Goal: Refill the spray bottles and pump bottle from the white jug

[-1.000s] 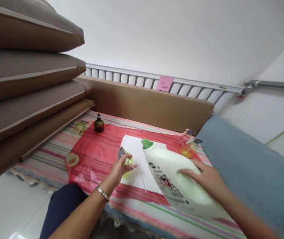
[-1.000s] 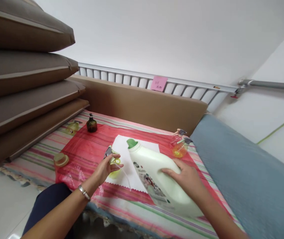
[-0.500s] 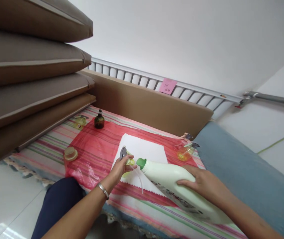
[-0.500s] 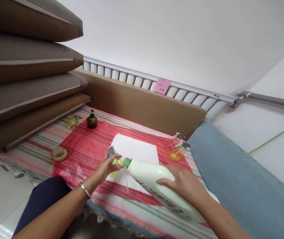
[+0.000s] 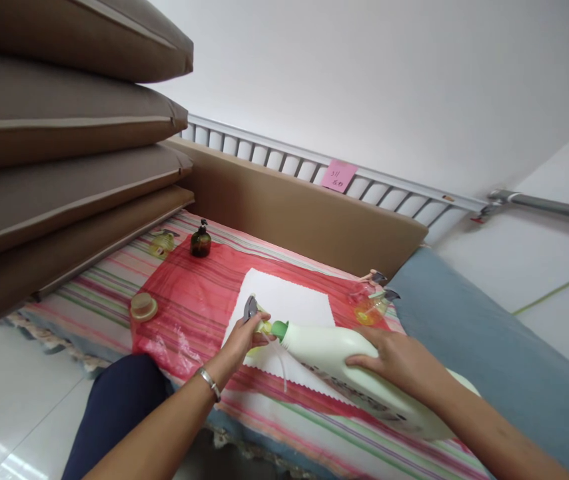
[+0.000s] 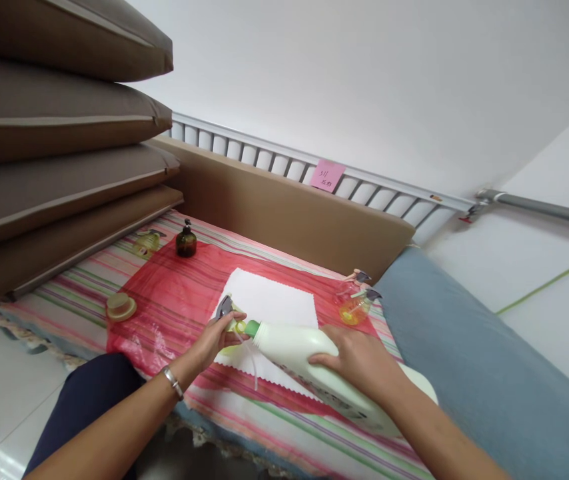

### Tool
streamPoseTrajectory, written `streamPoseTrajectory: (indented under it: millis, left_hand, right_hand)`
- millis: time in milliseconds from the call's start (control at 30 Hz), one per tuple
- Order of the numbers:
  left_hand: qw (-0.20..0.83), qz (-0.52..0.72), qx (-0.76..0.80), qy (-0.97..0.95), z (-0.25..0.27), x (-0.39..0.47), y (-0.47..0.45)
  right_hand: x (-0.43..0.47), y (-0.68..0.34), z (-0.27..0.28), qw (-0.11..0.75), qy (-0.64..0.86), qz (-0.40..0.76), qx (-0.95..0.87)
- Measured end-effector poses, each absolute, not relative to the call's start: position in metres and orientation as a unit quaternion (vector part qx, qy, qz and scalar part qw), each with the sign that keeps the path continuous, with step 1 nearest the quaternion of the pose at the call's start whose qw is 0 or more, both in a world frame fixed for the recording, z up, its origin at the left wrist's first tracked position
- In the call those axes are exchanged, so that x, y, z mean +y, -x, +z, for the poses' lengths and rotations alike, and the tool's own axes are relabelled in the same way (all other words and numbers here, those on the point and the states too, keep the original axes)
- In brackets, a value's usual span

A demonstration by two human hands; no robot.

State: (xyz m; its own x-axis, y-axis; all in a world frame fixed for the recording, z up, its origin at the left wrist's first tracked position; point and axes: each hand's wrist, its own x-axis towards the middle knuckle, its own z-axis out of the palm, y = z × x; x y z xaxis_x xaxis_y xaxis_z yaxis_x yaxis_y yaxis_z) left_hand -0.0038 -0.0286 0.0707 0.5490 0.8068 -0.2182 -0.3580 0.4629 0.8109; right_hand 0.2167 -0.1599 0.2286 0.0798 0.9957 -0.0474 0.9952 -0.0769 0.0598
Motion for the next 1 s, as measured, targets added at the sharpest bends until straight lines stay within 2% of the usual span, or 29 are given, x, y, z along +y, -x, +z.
streamPoseTrajectory:
  millis: [1000]
  left_hand:
    - [0.795, 0.368, 0.293, -0.382, 0.072, -0.033, 0.006]
  right_hand:
    - [-0.147, -0.195, 0.256, 0.109, -0.693, 0.049, 0.711]
